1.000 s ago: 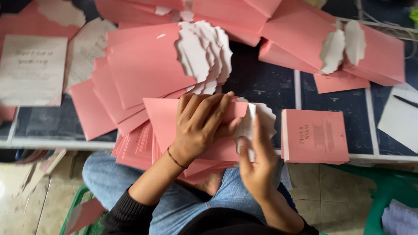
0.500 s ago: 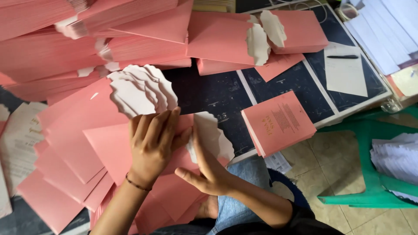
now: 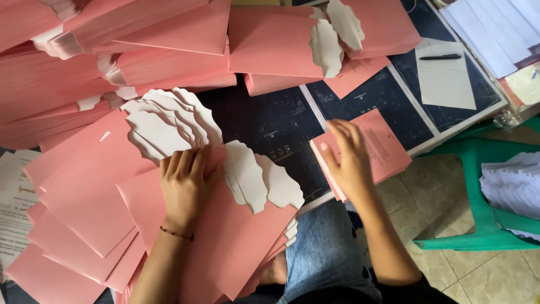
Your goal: Inserting printed invitation cards into pink envelopes at a print shop.
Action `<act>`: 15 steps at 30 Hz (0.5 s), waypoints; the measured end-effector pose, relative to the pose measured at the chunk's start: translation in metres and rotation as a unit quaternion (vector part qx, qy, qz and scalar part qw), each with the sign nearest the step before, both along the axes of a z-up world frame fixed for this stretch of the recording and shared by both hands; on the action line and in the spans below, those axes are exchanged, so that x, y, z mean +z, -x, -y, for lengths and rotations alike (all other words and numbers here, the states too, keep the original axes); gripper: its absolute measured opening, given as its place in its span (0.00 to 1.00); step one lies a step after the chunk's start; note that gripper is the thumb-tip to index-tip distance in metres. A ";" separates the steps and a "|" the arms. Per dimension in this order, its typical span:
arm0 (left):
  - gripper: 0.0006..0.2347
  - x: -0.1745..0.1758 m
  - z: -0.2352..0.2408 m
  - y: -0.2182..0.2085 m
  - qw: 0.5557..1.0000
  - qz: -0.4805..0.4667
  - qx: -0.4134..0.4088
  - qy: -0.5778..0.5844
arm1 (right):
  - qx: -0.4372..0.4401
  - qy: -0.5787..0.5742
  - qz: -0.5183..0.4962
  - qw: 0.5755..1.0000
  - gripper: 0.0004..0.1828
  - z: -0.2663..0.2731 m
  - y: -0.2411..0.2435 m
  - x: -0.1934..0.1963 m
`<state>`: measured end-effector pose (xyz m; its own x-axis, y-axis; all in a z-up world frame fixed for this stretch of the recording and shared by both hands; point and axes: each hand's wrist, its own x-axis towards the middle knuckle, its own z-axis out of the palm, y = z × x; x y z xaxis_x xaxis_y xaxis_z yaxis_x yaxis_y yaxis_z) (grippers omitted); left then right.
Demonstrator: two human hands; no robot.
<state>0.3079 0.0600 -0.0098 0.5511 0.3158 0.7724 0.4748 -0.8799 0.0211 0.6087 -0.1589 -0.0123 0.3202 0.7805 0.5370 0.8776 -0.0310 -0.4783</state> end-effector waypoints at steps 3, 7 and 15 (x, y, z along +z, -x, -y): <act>0.15 0.005 0.002 -0.001 1.000 -0.002 -0.004 0.016 | -0.078 0.041 0.054 0.995 0.26 0.006 -0.018 -0.021; 0.15 0.007 0.004 -0.002 0.999 0.008 -0.004 0.037 | -0.086 0.094 0.049 0.991 0.22 0.002 -0.014 -0.024; 0.14 0.009 0.008 0.000 0.998 0.012 -0.003 0.063 | -0.102 0.132 0.111 0.980 0.21 0.001 -0.010 -0.028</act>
<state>0.3082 0.0524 -0.0012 0.5344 0.4086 0.7399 0.4673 -0.8723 0.1441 0.6192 -0.1595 -0.0402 0.3820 0.8339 0.3984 0.9218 -0.3132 -0.2283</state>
